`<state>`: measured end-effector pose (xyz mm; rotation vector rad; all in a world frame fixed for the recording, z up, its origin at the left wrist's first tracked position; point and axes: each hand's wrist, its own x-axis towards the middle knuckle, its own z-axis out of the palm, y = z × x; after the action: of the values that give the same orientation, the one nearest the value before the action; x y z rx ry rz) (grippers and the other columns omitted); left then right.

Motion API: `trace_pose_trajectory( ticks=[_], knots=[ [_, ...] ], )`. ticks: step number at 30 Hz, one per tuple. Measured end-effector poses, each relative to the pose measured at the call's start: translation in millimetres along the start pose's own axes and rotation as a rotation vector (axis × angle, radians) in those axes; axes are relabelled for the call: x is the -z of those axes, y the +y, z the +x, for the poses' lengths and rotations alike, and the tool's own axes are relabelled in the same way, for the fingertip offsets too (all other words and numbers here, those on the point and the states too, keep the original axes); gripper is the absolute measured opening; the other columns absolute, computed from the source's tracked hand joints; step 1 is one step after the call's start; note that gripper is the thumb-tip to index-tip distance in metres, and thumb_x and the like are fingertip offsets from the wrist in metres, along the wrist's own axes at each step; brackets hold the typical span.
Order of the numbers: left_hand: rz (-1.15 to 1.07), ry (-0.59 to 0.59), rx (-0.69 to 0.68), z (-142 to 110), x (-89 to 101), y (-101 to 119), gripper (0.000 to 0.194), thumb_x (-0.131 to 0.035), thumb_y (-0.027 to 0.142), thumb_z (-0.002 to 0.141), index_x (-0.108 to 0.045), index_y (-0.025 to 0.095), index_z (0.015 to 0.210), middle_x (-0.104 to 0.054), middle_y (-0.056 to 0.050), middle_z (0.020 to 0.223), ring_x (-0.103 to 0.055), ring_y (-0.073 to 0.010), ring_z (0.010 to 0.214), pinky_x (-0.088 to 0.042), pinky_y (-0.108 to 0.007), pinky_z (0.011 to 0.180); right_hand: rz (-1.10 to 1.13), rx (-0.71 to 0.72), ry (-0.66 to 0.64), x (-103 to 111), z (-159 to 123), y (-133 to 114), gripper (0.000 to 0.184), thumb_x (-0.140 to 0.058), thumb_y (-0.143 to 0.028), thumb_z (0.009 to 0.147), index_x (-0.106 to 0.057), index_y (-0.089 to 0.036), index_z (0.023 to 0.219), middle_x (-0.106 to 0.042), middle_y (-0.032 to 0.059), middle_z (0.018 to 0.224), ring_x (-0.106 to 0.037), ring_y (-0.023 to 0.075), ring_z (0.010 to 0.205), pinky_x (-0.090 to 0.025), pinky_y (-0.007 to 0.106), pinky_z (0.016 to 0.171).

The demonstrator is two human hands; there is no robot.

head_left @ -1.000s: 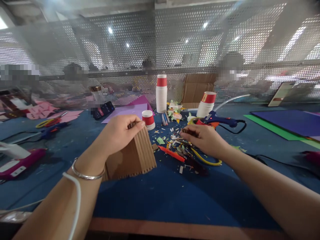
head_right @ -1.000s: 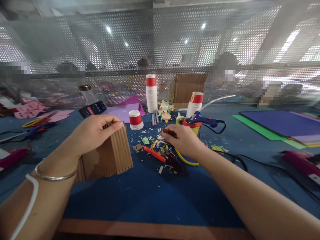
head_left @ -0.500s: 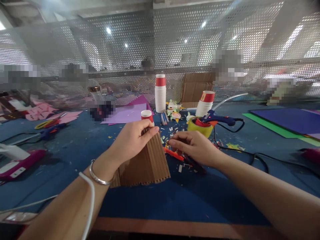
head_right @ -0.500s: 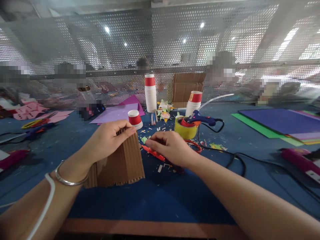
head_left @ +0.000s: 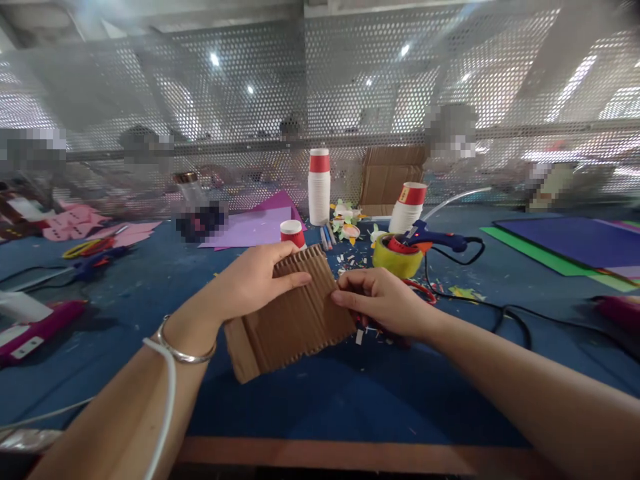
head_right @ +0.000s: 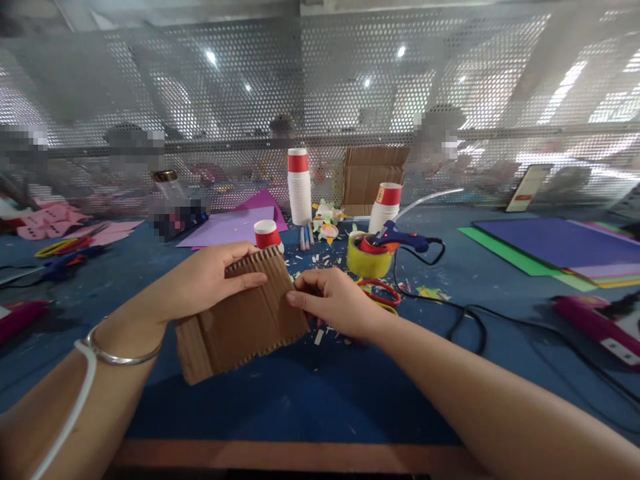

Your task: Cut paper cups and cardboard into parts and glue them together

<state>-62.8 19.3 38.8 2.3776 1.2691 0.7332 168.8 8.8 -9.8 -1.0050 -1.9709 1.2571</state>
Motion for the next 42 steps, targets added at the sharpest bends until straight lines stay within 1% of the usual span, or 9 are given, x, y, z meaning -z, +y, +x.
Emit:
trace_pose_trajectory(
  ticks=[4,9,12,16,25,30,35,38,42],
  knots=[
    [0.067,-0.036,0.048,1.7,8.2,-5.4,0.025,-0.064,0.046,0.087,-0.064,0.021,0.090,-0.071,-0.001,0.083,-0.064,-0.0187,0.073,-0.043,-0.030,0.063,-0.122,0.033,0.018,8.4,0.8,0.7,0.022,-0.057,-0.038,0.090,-0.061,-0.018,0.081,-0.057,-0.0028,0.065,-0.053,0.0117,0.060,-0.039,0.024,0.057],
    [0.004,0.159,0.129,4.3,23.0,-19.8,0.028,-0.063,0.046,0.087,-0.065,0.019,0.095,-0.074,-0.004,0.088,-0.068,-0.0214,0.080,-0.049,-0.033,0.071,-0.607,-0.041,0.053,37.0,-2.6,4.8,0.019,-0.056,-0.032,0.089,-0.064,-0.019,0.077,-0.066,0.0019,0.069,-0.058,0.0155,0.063,-0.039,0.028,0.059],
    [-0.064,0.234,0.144,4.5,29.2,-29.5,0.033,-0.063,0.048,0.087,-0.066,0.019,0.103,-0.075,-0.007,0.101,-0.070,-0.0244,0.091,-0.052,-0.036,0.080,-0.781,-0.084,0.082,52.3,-5.0,6.2,0.015,-0.056,-0.027,0.087,-0.063,-0.019,0.077,-0.068,0.0042,0.072,-0.059,0.0172,0.065,-0.039,0.029,0.060],
    [-0.069,0.321,0.175,4.9,27.2,-33.0,0.034,-0.064,0.050,0.086,-0.067,0.020,0.100,-0.075,-0.006,0.097,-0.069,-0.0237,0.087,-0.053,-0.035,0.077,-0.993,-0.208,0.068,59.8,-8.7,6.8,0.014,-0.055,-0.025,0.087,-0.062,-0.019,0.077,-0.070,0.0079,0.078,-0.060,0.0194,0.068,-0.036,0.030,0.058],
    [-0.280,0.371,0.203,10.1,11.8,-33.6,0.038,-0.067,0.052,0.084,-0.066,0.019,0.104,-0.073,-0.007,0.092,-0.069,-0.0251,0.088,-0.054,-0.037,0.075,-1.089,-0.244,-0.018,60.3,-13.4,14.2,0.007,-0.057,-0.013,0.079,-0.061,-0.018,0.076,-0.070,0.0104,0.087,-0.063,0.0228,0.080,-0.033,0.030,0.059],
    [-0.375,0.405,0.214,9.7,12.4,-32.9,0.035,-0.070,0.051,0.081,-0.066,0.021,0.097,-0.073,-0.004,0.089,-0.068,-0.0230,0.085,-0.054,-0.034,0.073,-1.071,-0.266,-0.053,59.2,-10.4,13.2,0.010,-0.059,-0.009,0.067,-0.056,-0.018,0.065,-0.068,0.0095,0.078,-0.060,0.0204,0.070,-0.027,0.029,0.052],
    [-0.312,0.400,0.224,10.8,12.1,-35.0,0.036,-0.068,0.051,0.083,-0.066,0.019,0.098,-0.073,-0.007,0.093,-0.067,-0.0235,0.085,-0.054,-0.035,0.072,-0.927,-0.236,-0.033,64.8,-8.4,11.3,0.012,-0.058,-0.015,0.069,-0.049,-0.021,0.064,-0.062,0.0027,0.065,-0.054,0.0149,0.059,-0.033,0.028,0.051],
    [-0.260,0.387,0.198,11.6,11.3,-38.9,0.037,-0.065,0.051,0.085,-0.066,0.018,0.103,-0.073,-0.008,0.097,-0.067,-0.0241,0.088,-0.053,-0.036,0.075,-0.650,-0.196,0.080,66.7,-6.4,8.9,0.012,-0.060,-0.016,0.070,-0.050,-0.021,0.069,-0.059,0.0002,0.065,-0.054,0.0143,0.059,-0.039,0.028,0.054],
    [-0.212,0.366,0.182,11.3,11.0,-43.4,0.038,-0.062,0.051,0.087,-0.066,0.019,0.107,-0.073,-0.008,0.097,-0.067,-0.0249,0.090,-0.053,-0.036,0.076,-0.078,-0.167,0.249,64.8,-3.4,6.0,0.016,-0.066,-0.020,0.074,-0.056,-0.021,0.087,-0.063,0.0008,0.076,-0.059,0.0145,0.066,-0.048,0.029,0.062]
  ],
)
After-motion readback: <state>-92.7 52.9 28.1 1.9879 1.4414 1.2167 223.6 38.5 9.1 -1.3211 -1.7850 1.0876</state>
